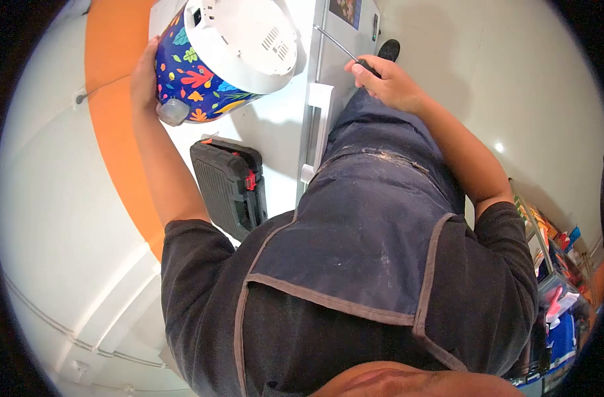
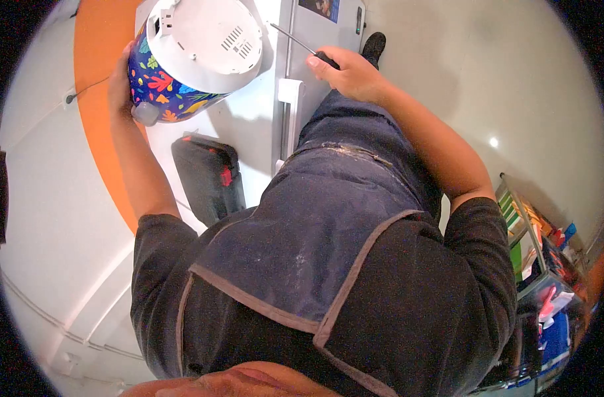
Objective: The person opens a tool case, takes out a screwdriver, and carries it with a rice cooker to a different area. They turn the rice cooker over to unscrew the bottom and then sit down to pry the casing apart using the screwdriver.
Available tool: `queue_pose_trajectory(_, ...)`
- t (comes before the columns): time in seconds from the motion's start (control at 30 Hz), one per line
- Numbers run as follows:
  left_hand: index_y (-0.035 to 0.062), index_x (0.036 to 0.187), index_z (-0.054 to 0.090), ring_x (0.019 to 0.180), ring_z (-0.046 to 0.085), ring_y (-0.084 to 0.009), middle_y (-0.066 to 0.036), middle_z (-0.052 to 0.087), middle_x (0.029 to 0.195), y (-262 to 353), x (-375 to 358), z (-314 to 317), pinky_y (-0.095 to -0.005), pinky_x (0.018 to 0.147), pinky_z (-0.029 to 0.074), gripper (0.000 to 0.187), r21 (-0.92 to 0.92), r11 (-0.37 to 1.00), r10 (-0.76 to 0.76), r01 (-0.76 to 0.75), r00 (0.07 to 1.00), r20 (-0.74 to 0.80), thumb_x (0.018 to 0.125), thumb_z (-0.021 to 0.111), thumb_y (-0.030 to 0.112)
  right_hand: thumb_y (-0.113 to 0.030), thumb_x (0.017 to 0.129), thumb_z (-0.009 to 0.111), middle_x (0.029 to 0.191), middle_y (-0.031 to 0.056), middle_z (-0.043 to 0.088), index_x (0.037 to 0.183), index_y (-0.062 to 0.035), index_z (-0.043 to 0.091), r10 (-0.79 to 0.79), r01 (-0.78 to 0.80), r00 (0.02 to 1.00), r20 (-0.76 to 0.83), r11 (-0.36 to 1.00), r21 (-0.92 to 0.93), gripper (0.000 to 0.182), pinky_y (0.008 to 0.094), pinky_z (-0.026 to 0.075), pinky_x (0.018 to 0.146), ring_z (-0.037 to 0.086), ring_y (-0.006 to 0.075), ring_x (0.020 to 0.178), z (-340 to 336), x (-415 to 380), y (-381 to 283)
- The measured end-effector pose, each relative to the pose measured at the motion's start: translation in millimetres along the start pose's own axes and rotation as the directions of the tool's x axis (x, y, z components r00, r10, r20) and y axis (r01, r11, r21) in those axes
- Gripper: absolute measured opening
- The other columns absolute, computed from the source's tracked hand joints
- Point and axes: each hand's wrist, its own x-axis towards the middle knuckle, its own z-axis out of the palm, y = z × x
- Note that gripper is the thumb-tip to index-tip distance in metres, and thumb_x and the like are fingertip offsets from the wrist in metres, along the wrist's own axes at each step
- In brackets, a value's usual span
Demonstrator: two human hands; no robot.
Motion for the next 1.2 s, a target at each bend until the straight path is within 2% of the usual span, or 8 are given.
queue_pose_trajectory(0.1,-0.0002,0.140,0.053,0.100,0.068,-0.0139,-0.010,0.068,0.120,-4.5,10.6,-1.6,-0.0280,0.089,0.055,0.056,-0.035,0.999,-0.020,0.023,0.996,0.082,0.100,0.058,0.039,-0.038,0.107,0.048,0.090,0.0015,0.060,0.128,-0.0072,0.061,-0.045,0.046,0.999,0.013,0.998,-0.053,0.040,0.0252,0.046,0.069,0.053,0.0089,0.076,1.3,-1.2,5.1)
queue_pose_trajectory(0.3,-0.0018,0.144,0.049,0.114,0.065,-0.0194,-0.013,0.062,0.133,-4.0,5.9,8.2,-0.0314,0.099,0.052,0.060,-0.002,1.000,0.011,-0.010,0.998,0.058,0.101,0.058,0.038,-0.030,0.106,0.050,0.098,0.0143,0.064,0.133,-0.0014,0.055,-0.238,0.228,0.971,-0.018,0.948,-0.222,0.040,0.0378,0.049,0.086,0.061,0.0247,0.090,16.8,12.3,26.8)
queue_pose_trajectory(0.4,-0.0027,0.145,0.047,0.125,0.058,-0.0216,-0.015,0.057,0.141,-9.7,9.0,7.0,-0.0348,0.106,0.047,0.061,0.032,0.999,0.022,-0.024,0.998,0.057,0.102,0.055,0.039,-0.026,0.105,0.050,0.105,0.0206,0.065,0.133,-0.0009,0.053,-0.251,0.244,0.968,0.004,0.937,-0.251,0.038,0.0411,0.048,0.088,0.063,0.0337,0.095,26.9,21.6,39.7)
queue_pose_trajectory(0.5,-0.0025,0.148,0.044,0.135,0.050,-0.0244,-0.016,0.051,0.148,-14.4,15.0,5.9,-0.0381,0.114,0.039,0.060,0.093,0.995,0.030,-0.036,0.997,0.074,0.104,0.048,0.039,-0.024,0.104,0.051,0.107,0.0235,0.066,0.133,-0.0015,0.053,-0.086,0.089,0.996,0.022,0.971,-0.221,0.037,0.0416,0.048,0.090,0.064,0.0383,0.098,33.8,25.4,38.7)
queue_pose_trajectory(0.6,-0.0026,0.149,0.042,0.138,0.047,-0.0260,-0.016,0.049,0.150,-15.3,16.0,9.3,-0.0394,0.115,0.037,0.061,0.129,0.992,0.005,-0.010,0.999,0.045,0.105,0.045,0.039,-0.023,0.103,0.051,0.105,0.0233,0.067,0.133,-0.0018,0.053,-0.192,0.180,0.980,-0.043,0.965,-0.192,0.036,0.0419,0.048,0.092,0.064,0.0395,0.099,45.8,30.8,57.0)
queue_pose_trajectory(0.8,-0.0014,0.150,0.041,0.136,0.048,-0.0288,-0.016,0.050,0.148,-22.4,15.2,7.7,-0.0416,0.114,0.038,0.063,0.168,0.986,0.006,-0.013,0.999,0.044,0.105,0.042,0.043,-0.019,0.099,0.055,0.099,0.0254,0.067,0.125,-0.0016,0.057,-0.136,0.132,0.987,-0.091,0.990,-0.054,0.031,0.0492,0.050,0.083,0.064,0.0451,0.094,59.0,40.5,65.7)
queue_pose_trajectory(0.9,-0.0004,0.148,0.044,0.134,0.050,-0.0290,-0.016,0.053,0.145,-22.0,14.4,15.4,-0.0416,0.112,0.039,0.064,0.182,0.983,0.003,-0.003,1.000,0.002,0.104,0.043,0.045,-0.018,0.099,0.055,0.099,0.0254,0.067,0.125,-0.0015,0.057,-0.335,0.326,0.922,-0.195,0.942,-0.076,0.031,0.0493,0.050,0.084,0.063,0.0455,0.094,70.6,47.1,77.0)
queue_pose_trajectory(1.2,0.0013,0.145,0.049,0.130,0.053,-0.0278,-0.015,0.057,0.140,-25.4,20.1,15.2,-0.0411,0.110,0.041,0.059,0.214,0.974,-0.051,0.078,0.990,-0.130,0.104,0.044,0.044,-0.014,0.095,0.057,0.104,0.0241,0.066,0.121,-0.0015,0.059,-0.336,0.335,0.936,-0.100,0.942,-0.026,0.029,0.0490,0.051,0.083,0.063,0.0450,0.096,84.0,32.1,73.0)
